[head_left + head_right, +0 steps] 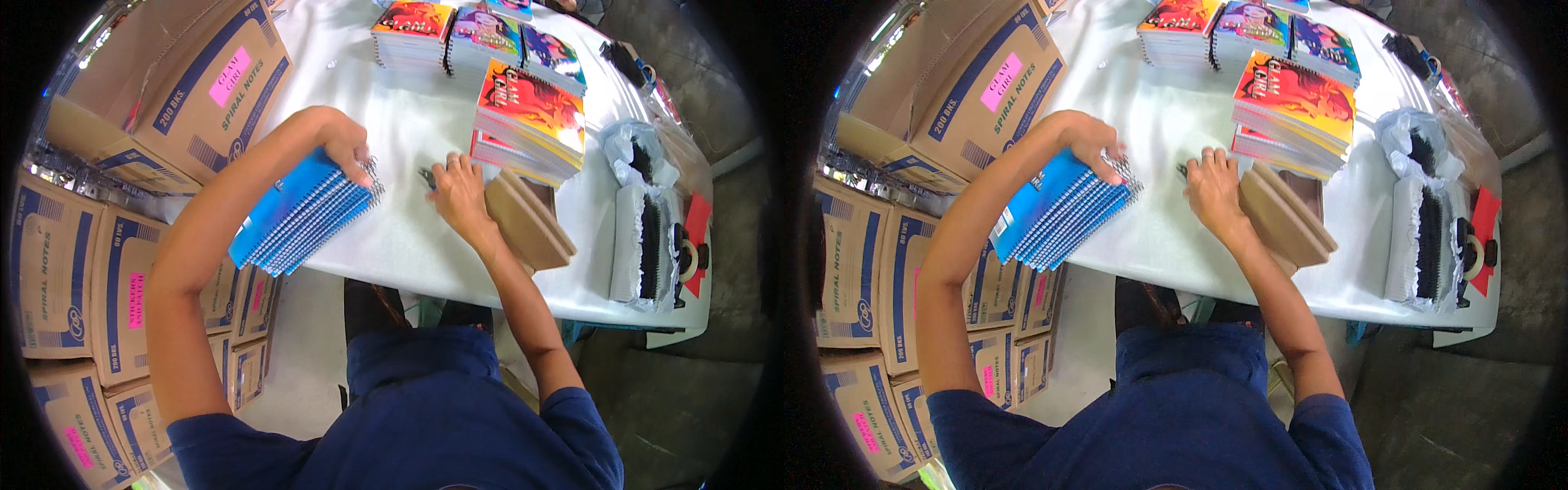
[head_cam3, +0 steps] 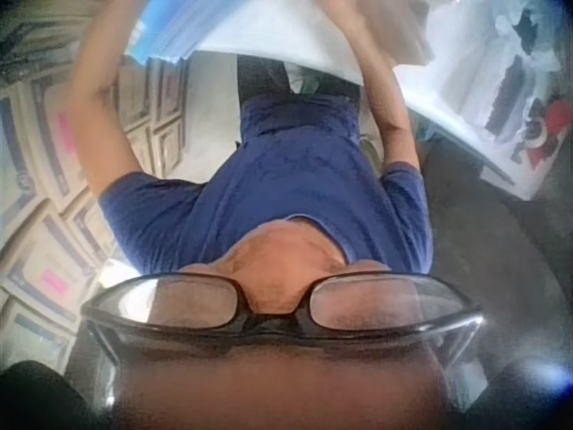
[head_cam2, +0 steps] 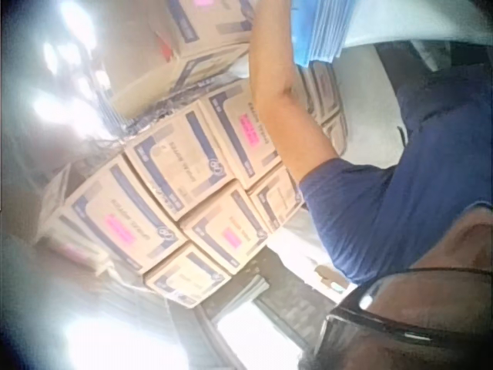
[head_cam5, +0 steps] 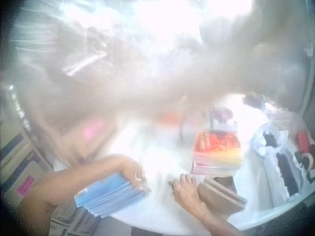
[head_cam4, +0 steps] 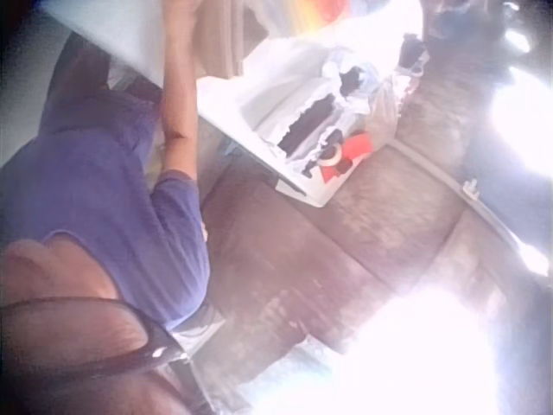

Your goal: The person picks up printed covers and paper stacks, aligns them on a binding jig, and uses pliers to crimp the ends of the spiral binding to secure the notebook.

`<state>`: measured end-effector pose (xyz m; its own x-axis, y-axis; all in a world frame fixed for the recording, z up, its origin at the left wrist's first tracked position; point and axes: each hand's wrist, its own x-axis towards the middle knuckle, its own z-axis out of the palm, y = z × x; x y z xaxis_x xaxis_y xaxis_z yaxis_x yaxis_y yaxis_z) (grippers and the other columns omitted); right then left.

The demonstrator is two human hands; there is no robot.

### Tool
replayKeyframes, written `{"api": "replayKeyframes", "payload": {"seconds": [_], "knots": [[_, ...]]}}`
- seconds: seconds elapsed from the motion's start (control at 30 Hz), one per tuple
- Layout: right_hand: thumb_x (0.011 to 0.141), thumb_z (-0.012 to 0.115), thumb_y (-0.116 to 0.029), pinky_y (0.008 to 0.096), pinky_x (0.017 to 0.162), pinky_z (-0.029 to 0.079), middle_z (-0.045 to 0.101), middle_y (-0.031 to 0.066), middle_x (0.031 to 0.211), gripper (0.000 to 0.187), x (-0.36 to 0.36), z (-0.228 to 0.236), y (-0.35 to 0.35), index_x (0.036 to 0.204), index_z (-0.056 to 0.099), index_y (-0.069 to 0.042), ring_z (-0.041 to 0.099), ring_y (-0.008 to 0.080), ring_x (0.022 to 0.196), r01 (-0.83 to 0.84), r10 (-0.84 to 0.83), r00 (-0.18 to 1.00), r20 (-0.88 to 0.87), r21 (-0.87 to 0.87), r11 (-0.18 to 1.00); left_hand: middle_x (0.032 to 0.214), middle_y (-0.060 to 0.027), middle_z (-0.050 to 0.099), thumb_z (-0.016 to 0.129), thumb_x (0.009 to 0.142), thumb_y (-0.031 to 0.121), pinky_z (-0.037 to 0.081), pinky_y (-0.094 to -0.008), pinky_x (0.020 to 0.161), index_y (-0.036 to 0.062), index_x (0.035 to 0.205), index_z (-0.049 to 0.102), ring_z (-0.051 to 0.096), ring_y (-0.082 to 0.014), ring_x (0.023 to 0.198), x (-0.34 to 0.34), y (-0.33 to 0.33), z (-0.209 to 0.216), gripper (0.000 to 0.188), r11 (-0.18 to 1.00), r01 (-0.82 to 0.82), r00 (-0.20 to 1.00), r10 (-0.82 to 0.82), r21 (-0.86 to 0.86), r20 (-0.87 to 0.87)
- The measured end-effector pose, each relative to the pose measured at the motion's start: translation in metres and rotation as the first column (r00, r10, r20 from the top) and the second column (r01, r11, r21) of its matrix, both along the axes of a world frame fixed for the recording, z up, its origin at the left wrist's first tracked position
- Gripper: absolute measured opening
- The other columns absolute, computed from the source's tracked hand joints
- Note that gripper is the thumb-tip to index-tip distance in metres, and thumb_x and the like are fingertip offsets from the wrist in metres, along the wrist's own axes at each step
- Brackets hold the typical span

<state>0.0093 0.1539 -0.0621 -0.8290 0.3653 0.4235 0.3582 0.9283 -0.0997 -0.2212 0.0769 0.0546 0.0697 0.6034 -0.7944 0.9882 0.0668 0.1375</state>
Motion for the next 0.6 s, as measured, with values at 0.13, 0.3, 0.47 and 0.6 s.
{"api": "replayKeyframes", "payload": {"seconds": [0.13,0.3,0.47,0.6], "knots": [[0.075,0.061,-0.006,0.0419,0.087,0.042,0.058,0.0163,0.106,0.019,0.004,-0.006,-0.039,0.093,0.064,-0.001,0.054,0.0293,0.104,-0.226,0.217,0.964,-0.156,-0.040,0.973,0.138,-0.0166,0.052,0.040,0.078,0.083,0.041,-0.0433,0.104,0.0056,0.135,0.053,0.046,-0.0347,0.131,0.005,-0.002,-0.002,0.097,0.947,-0.287,0.954,0.269,0.142,0.131],[0.079,0.057,-0.006,0.0399,0.082,0.046,0.060,0.0166,0.096,0.014,-0.017,-0.023,-0.117,0.092,0.060,0.000,0.057,0.0307,0.096,-0.215,0.184,0.973,-0.136,-0.268,0.939,0.134,-0.0182,0.055,0.015,0.079,0.088,0.038,-0.0459,0.106,-0.0012,0.137,0.048,0.051,-0.0366,0.124,0.007,0.028,-0.016,0.112,0.918,-0.397,0.912,0.394,0.006,0.118],[0.084,0.062,-0.012,0.0427,0.068,0.050,0.060,0.0172,0.083,0.014,-0.040,-0.040,-0.116,0.088,0.057,0.000,0.062,0.0333,0.080,-0.058,-0.029,0.978,-0.208,-0.400,0.915,0.129,-0.0272,0.055,0.011,0.084,0.082,0.038,-0.0454,0.106,-0.0048,0.134,0.051,0.054,-0.0364,0.119,0.000,0.038,-0.051,0.108,0.878,-0.452,0.889,0.458,-0.159,-0.001],[0.086,0.063,-0.019,0.0432,0.060,0.051,0.062,0.0173,0.083,0.020,-0.049,-0.036,-0.097,0.086,0.057,0.000,0.064,0.0342,0.074,-0.027,-0.034,0.991,-0.132,-0.433,0.901,0.129,-0.0246,0.056,0.014,0.084,0.083,0.038,-0.0461,0.106,-0.0032,0.131,0.054,0.052,-0.0355,0.122,0.000,0.037,-0.039,0.106,0.899,-0.401,0.907,0.416,-0.176,0.059]]}}
